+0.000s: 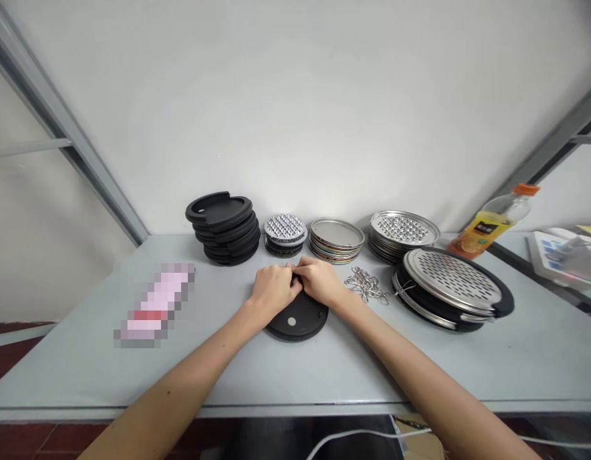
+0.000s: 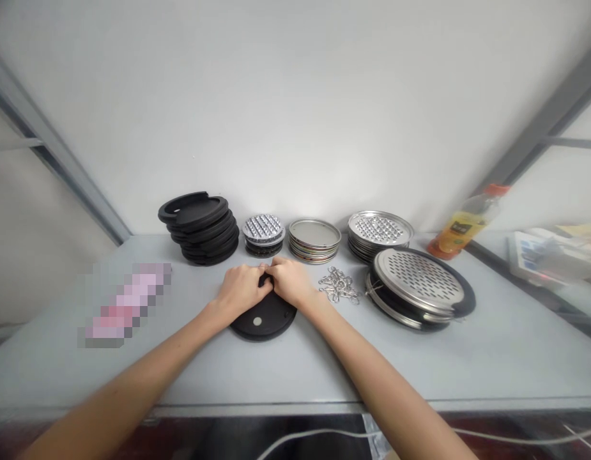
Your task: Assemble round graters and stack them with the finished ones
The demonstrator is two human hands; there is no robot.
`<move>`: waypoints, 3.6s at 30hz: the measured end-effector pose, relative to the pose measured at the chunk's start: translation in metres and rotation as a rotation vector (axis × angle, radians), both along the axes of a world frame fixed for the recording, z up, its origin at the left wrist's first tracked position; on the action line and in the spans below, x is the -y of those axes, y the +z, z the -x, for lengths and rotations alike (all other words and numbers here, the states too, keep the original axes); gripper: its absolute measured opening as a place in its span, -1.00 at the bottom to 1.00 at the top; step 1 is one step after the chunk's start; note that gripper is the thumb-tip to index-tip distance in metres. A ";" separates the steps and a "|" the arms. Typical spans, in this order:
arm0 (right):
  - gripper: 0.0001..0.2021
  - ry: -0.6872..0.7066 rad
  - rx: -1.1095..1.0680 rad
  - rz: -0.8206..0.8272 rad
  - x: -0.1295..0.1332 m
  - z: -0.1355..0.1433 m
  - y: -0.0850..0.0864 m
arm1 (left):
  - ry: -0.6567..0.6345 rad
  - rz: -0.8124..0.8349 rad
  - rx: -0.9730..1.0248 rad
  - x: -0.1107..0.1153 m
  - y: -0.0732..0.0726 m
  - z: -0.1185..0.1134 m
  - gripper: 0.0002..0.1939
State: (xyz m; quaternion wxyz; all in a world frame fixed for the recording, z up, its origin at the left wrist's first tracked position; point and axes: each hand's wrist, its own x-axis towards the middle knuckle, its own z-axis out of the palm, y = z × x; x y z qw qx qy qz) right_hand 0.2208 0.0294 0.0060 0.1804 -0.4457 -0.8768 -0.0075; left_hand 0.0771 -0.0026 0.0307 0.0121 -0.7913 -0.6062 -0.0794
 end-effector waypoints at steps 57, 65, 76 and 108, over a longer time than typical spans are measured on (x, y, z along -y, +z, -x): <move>-0.77 -0.015 -0.235 0.107 -0.004 -0.025 -0.003 | -0.702 0.162 0.160 0.011 -0.011 0.073 0.18; -0.75 -0.005 -0.233 0.114 -0.004 -0.027 -0.001 | -0.678 0.188 0.180 0.012 -0.008 0.072 0.13; -0.75 0.038 -0.393 0.193 -0.006 -0.027 -0.004 | -0.655 0.172 0.165 0.013 -0.005 0.070 0.08; -0.71 0.130 -1.268 0.624 -0.001 -0.015 0.012 | -0.137 0.239 1.434 -0.010 -0.014 0.068 -0.42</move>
